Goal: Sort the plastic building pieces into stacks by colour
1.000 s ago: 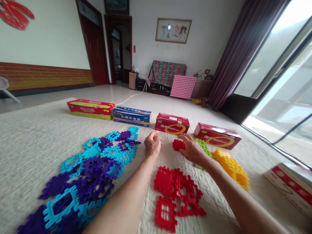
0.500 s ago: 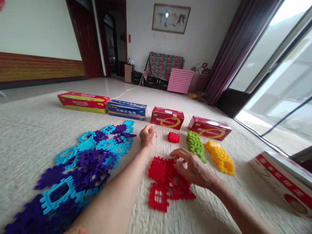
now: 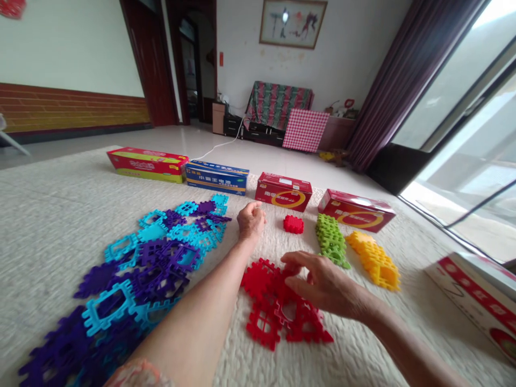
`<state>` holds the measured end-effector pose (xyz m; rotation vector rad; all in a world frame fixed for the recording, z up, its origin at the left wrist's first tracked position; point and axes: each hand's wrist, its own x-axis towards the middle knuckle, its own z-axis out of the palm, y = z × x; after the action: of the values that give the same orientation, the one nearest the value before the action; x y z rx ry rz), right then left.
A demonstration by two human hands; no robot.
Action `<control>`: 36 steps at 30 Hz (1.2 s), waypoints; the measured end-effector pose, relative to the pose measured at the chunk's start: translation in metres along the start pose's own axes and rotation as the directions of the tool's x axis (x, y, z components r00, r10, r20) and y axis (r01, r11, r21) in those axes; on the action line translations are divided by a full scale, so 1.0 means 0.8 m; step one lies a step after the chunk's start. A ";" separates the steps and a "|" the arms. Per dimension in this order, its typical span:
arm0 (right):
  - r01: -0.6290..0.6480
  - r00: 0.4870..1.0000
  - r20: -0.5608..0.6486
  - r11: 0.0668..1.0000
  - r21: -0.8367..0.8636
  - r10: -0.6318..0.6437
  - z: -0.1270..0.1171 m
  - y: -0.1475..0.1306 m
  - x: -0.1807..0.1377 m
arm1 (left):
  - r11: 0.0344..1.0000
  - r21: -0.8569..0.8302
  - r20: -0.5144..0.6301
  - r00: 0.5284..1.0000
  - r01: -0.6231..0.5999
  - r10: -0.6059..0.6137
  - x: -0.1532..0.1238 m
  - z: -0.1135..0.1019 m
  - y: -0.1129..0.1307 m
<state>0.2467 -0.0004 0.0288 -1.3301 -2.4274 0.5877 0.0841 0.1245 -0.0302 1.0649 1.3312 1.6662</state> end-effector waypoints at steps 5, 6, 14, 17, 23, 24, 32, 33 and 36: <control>0.102 0.988 -0.122 0.994 0.031 -0.098 0.005 -0.008 0.007 | 1.000 0.009 -0.005 1.000 -0.019 0.019 0.002 0.001 -0.003; 0.129 0.984 -0.132 0.991 0.031 -0.124 0.009 -0.013 0.007 | 1.000 0.003 -0.006 1.000 -0.017 0.017 0.002 0.001 -0.003; 0.097 0.985 -0.126 0.978 -0.185 -0.122 0.053 -0.059 0.007 | 0.994 -0.102 -0.046 0.998 0.031 -0.035 0.003 0.000 -0.003; 0.055 0.989 -0.129 0.986 -0.160 -0.076 0.058 -0.062 0.008 | 0.987 -0.158 -0.059 0.997 0.044 -0.054 0.005 -0.002 -0.003; 0.101 0.989 -0.111 0.994 0.040 -0.096 0.026 -0.043 0.002 | 0.985 -0.157 -0.050 0.995 0.075 -0.083 0.005 -0.002 -0.001; 0.112 0.984 -0.146 0.993 0.032 -0.106 0.018 -0.033 0.003 | 0.984 -0.155 -0.050 0.994 0.085 -0.094 0.005 -0.002 -0.001; -0.048 0.921 -0.368 0.903 -0.428 -0.125 -0.030 0.078 0.070 | 0.990 -0.123 -0.040 0.996 0.070 -0.076 0.006 0.000 -0.003; -0.075 0.930 -0.351 0.879 -0.471 -0.109 -0.031 0.087 0.079 | 0.991 -0.117 -0.041 0.996 0.071 -0.076 0.006 0.000 -0.003; -0.104 0.948 -0.306 0.830 -0.548 -0.083 -0.027 0.102 0.096 | 0.991 -0.110 -0.040 0.996 0.071 -0.076 0.008 0.000 -0.006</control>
<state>0.2756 0.1087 0.0134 -1.4993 -2.3935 -0.3668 0.0820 0.1311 -0.0336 0.9098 1.2775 1.6957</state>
